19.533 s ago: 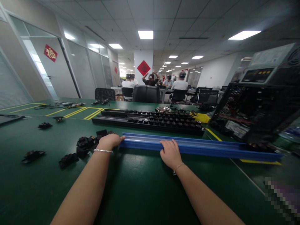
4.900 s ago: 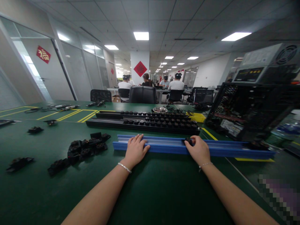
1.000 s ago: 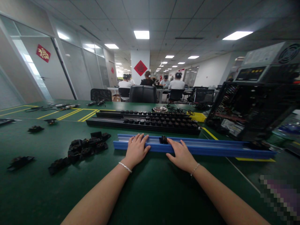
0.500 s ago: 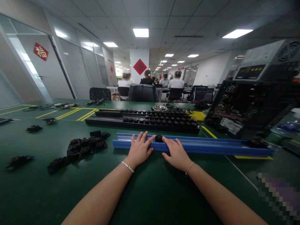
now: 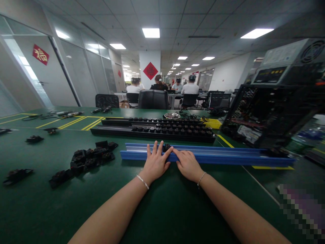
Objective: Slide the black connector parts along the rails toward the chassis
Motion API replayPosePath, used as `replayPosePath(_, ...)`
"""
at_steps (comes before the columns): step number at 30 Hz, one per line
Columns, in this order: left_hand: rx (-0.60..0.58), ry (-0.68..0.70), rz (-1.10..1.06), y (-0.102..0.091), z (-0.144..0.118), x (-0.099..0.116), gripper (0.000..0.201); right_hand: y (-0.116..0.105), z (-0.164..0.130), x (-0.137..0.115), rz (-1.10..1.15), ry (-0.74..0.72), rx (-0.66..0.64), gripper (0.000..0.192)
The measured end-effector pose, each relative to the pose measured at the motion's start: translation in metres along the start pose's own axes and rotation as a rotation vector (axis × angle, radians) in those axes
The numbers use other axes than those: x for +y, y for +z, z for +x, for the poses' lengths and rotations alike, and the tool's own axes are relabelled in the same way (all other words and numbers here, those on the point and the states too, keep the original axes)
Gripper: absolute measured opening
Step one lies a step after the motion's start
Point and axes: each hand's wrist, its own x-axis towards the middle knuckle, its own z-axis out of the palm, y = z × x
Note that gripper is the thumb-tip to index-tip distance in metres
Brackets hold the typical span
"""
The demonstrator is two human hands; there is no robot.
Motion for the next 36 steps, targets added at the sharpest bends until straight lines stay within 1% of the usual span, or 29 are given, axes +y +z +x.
replayPosePath(5,-0.019,-0.024,0.011,0.002,0.001,0.004,0.065,0.000,-0.001,0.000,-0.017,-0.023,0.000,0.057)
replayPosePath(10,-0.006,-0.009,0.020,0.001,0.001,0.004,0.059,0.003,-0.006,-0.004,-0.050,-0.063,0.087,0.056)
replayPosePath(17,-0.010,-0.012,0.009,-0.002,0.001,0.005,0.050,0.008,-0.006,0.000,-0.063,-0.031,0.142,0.049)
replayPosePath(25,0.016,0.011,0.031,-0.001,0.000,0.003,0.048,0.012,-0.010,0.003,-0.148,0.029,0.168,0.053)
replayPosePath(36,0.013,-0.053,0.053,0.001,-0.004,0.003,0.048,0.014,-0.012,0.004,-0.173,0.036,0.185,0.051)
